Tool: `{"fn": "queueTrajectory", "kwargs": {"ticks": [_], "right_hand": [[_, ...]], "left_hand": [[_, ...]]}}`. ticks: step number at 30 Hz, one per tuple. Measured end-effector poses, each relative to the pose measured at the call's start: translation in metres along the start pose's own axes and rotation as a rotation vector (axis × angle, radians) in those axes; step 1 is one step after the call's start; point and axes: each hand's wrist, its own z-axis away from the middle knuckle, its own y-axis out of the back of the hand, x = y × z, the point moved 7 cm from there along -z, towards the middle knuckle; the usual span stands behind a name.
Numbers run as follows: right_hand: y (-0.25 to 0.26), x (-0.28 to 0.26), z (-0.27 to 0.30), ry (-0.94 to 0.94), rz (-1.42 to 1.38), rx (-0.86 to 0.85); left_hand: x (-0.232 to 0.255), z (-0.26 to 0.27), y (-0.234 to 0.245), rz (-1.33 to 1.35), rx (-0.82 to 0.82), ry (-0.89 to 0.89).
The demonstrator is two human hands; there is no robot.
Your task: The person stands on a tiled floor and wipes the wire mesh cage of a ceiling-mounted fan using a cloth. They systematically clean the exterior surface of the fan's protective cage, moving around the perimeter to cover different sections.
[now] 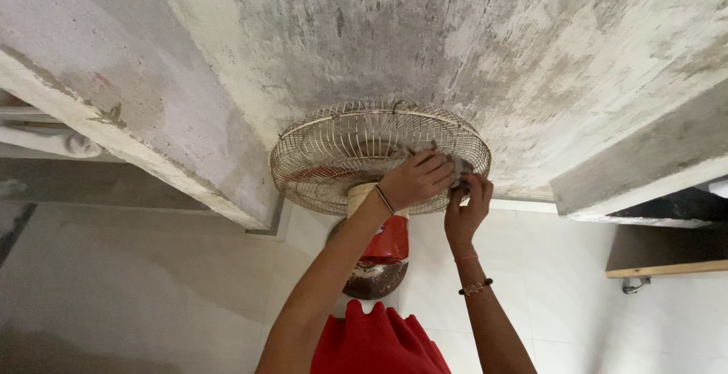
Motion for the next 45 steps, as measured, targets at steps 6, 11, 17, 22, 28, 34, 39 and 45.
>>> {"fn": "queueTrajectory", "kwargs": {"ticks": [6,11,17,22,28,34,39,45], "right_hand": [[-0.004,-0.073,-0.074,0.230,-0.039,0.006],[-0.037,-0.091,-0.087,0.348,0.187,-0.155],[-0.037,-0.070,-0.050,0.313,0.172,-0.067],[-0.043,-0.056,-0.023,0.329,0.162,-0.130],[-0.045,-0.082,-0.028,0.355,0.080,-0.126],[-0.081,-0.154,-0.069,0.549,0.136,-0.188],[-0.108,-0.160,-0.052,0.627,0.304,-0.252],[-0.110,-0.126,-0.026,0.666,0.312,-0.238]], "left_hand": [[-0.055,-0.015,0.051,-0.071,0.100,0.207],[-0.075,0.017,0.058,-0.053,0.052,0.360],[-0.063,0.027,0.046,-0.055,0.057,0.352],[-0.045,0.040,0.051,-0.040,0.056,0.261],[-0.059,0.051,0.078,-0.009,0.115,0.339],[-0.120,0.069,0.111,-0.065,0.203,0.646],[-0.112,0.107,0.096,-0.032,0.150,0.747],[-0.096,0.135,0.064,-0.087,0.194,0.698]]}}
